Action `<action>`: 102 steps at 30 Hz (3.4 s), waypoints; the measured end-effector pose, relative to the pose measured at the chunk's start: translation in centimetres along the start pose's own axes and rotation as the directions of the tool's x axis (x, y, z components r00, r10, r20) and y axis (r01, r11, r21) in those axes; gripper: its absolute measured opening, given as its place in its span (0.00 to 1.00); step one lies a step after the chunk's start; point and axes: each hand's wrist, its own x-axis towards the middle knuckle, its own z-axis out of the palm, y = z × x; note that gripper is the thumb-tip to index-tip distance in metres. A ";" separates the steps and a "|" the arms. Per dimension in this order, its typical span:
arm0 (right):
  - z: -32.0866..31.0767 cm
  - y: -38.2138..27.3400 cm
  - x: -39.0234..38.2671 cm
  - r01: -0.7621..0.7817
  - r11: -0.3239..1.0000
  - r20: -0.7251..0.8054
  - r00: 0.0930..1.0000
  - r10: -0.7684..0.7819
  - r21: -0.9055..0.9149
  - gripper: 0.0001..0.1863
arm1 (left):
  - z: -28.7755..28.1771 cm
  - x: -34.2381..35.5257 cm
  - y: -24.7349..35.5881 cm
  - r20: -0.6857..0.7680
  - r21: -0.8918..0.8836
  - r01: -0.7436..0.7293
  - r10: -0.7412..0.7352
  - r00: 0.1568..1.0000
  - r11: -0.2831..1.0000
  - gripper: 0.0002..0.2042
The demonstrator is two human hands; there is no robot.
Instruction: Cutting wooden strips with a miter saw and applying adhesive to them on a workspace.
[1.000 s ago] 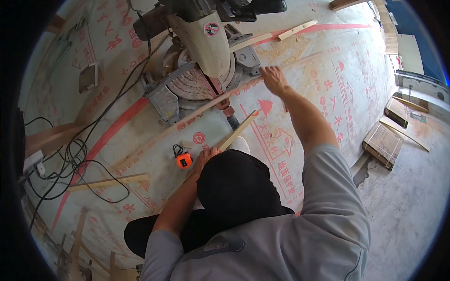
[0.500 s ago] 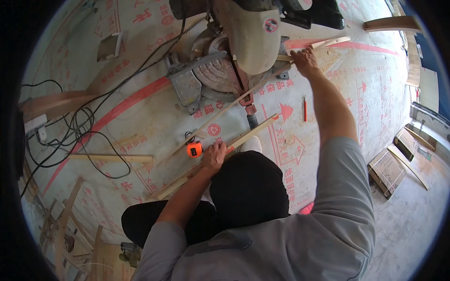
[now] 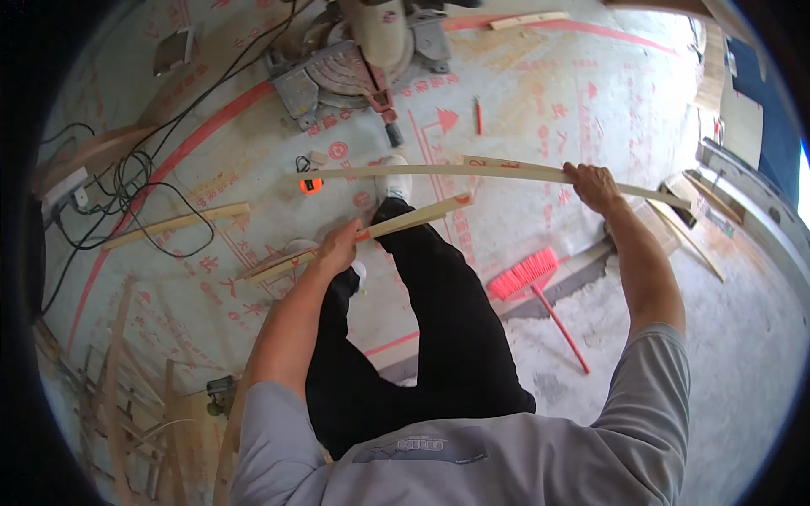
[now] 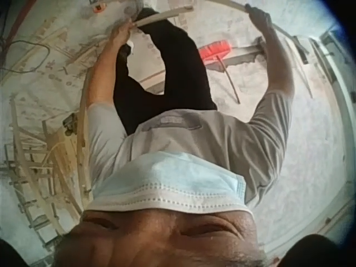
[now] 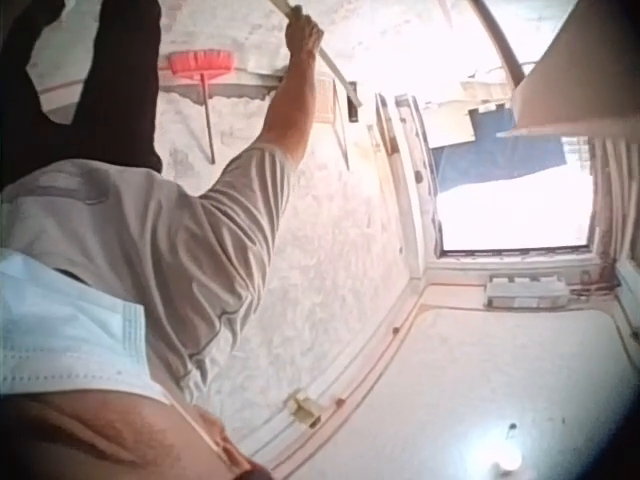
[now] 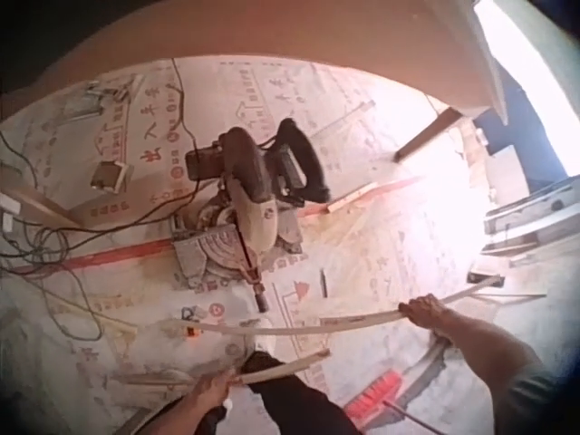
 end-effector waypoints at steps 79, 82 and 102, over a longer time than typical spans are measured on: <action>52.6 138.4 -57.9 0.549 -0.810 0.590 0.730 0.345 -0.206 0.13 | 45.8 84.9 135.6 0.363 0.416 0.107 -0.274 0.891 0.903 0.10; 55.0 144.2 -59.6 0.545 -0.774 0.553 0.772 0.315 -0.321 0.12 | 49.9 92.3 139.2 0.332 0.361 0.166 -0.293 0.897 0.918 0.11; 83.2 179.0 -72.2 0.801 -0.234 0.718 0.598 0.358 -0.551 0.30 | 71.9 95.7 162.5 0.050 0.187 0.257 -0.271 0.961 0.948 0.09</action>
